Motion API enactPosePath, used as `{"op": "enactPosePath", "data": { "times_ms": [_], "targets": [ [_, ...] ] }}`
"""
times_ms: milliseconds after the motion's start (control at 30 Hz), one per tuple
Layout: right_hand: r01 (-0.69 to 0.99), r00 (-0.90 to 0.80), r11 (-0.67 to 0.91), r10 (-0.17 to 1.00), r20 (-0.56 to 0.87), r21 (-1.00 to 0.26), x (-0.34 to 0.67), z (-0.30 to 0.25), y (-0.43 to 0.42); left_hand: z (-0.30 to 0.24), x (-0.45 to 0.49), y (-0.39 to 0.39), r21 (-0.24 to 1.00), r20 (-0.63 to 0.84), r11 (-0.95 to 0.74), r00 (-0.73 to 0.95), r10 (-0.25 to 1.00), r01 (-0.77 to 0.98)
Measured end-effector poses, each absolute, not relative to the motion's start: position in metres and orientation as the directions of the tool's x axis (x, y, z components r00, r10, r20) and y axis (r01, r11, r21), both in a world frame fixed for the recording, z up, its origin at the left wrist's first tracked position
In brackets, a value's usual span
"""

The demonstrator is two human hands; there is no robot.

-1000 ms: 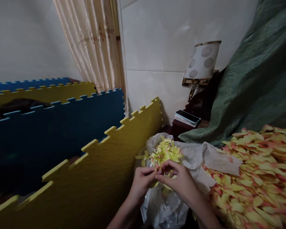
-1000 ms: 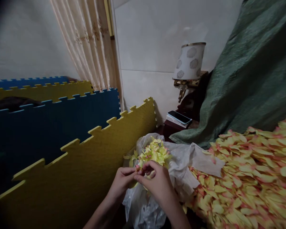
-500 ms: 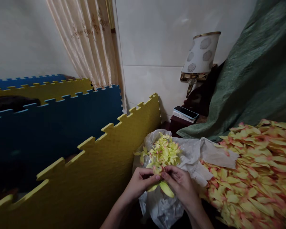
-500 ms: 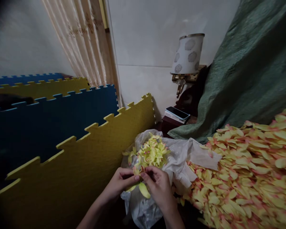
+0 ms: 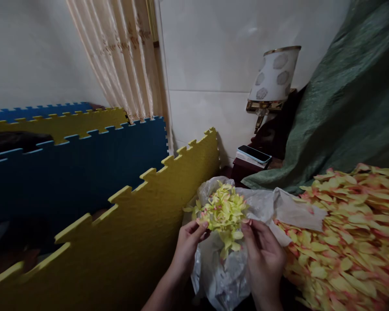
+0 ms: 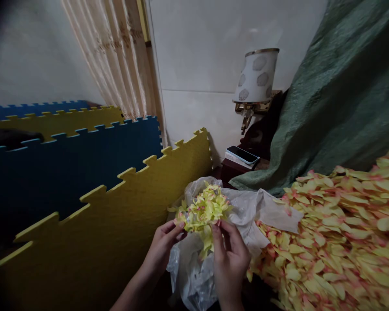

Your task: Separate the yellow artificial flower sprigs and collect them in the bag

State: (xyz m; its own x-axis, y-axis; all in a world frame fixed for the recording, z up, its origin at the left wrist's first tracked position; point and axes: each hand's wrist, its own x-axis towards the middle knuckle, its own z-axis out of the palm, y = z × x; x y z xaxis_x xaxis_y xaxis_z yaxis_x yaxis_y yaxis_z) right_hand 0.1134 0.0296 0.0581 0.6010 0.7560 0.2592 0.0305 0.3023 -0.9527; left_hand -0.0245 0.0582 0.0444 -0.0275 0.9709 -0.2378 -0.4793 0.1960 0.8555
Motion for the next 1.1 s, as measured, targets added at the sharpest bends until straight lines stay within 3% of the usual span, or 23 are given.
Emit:
{"op": "enactPosePath", "data": {
  "times_ms": [167, 333, 367, 400, 533, 600, 700, 867, 933, 1000, 1100],
  "targets": [
    [0.127, 0.647, 0.438, 0.643, 0.409, -0.890, 0.107, 0.070, 0.040, 0.055, -0.027, 0.061, 0.757, -0.347, 0.223, -0.089, 0.933, -0.614],
    [0.213, 0.859, 0.509, 0.310, 0.408, -0.834, 0.121, 0.093, 0.042, 0.051, -0.038, 0.069, 0.711, -0.387, 0.114, -0.250, 0.888, -0.694],
    [0.210, 0.866, 0.522, 0.293, 0.405, -0.827, 0.127, 0.100, 0.045, 0.049, -0.040, 0.068, 0.721, -0.372, 0.116, -0.241, 0.896, -0.683],
    [0.187, 0.849, 0.527, 0.337, 0.406, -0.829, 0.133, 0.105, 0.050, 0.047, -0.040, 0.067, 0.735, -0.355, 0.134, -0.208, 0.911, -0.665],
    [0.006, 0.588, 0.370, 0.750, 0.302, -0.929, 0.155, 0.113, 0.087, 0.048, -0.033, 0.058, 0.767, -0.272, 0.171, -0.072, 0.959, -0.619],
    [0.047, 0.468, 0.295, 0.838, 0.282, -0.954, 0.163, 0.109, 0.108, 0.052, -0.028, 0.056, 0.770, -0.240, 0.164, -0.041, 0.970, -0.616],
    [0.168, 0.370, 0.263, 0.877, 0.308, -0.950, 0.166, 0.100, 0.127, 0.059, -0.022, 0.056, 0.781, -0.204, 0.172, 0.015, 0.979, -0.601],
    [0.297, 0.400, 0.277, 0.833, 0.382, -0.914, 0.151, 0.092, 0.101, 0.062, -0.014, 0.058, 0.798, -0.178, 0.189, 0.076, 0.981, -0.572],
    [0.334, 0.200, 0.235, 0.929, 0.312, -0.913, 0.141, 0.090, 0.079, 0.060, -0.011, 0.057, 0.809, -0.145, 0.181, 0.109, 0.983, -0.559],
    [0.295, 0.050, 0.209, 0.971, 0.234, -0.932, 0.132, 0.086, 0.062, 0.058, -0.009, 0.056, 0.824, -0.121, 0.179, 0.142, 0.982, -0.537],
    [0.105, 0.048, 0.150, 0.987, 0.156, -0.983, 0.125, 0.077, 0.049, 0.055, -0.007, 0.053, 0.842, -0.128, 0.197, 0.169, 0.977, -0.502]
  ]
}}
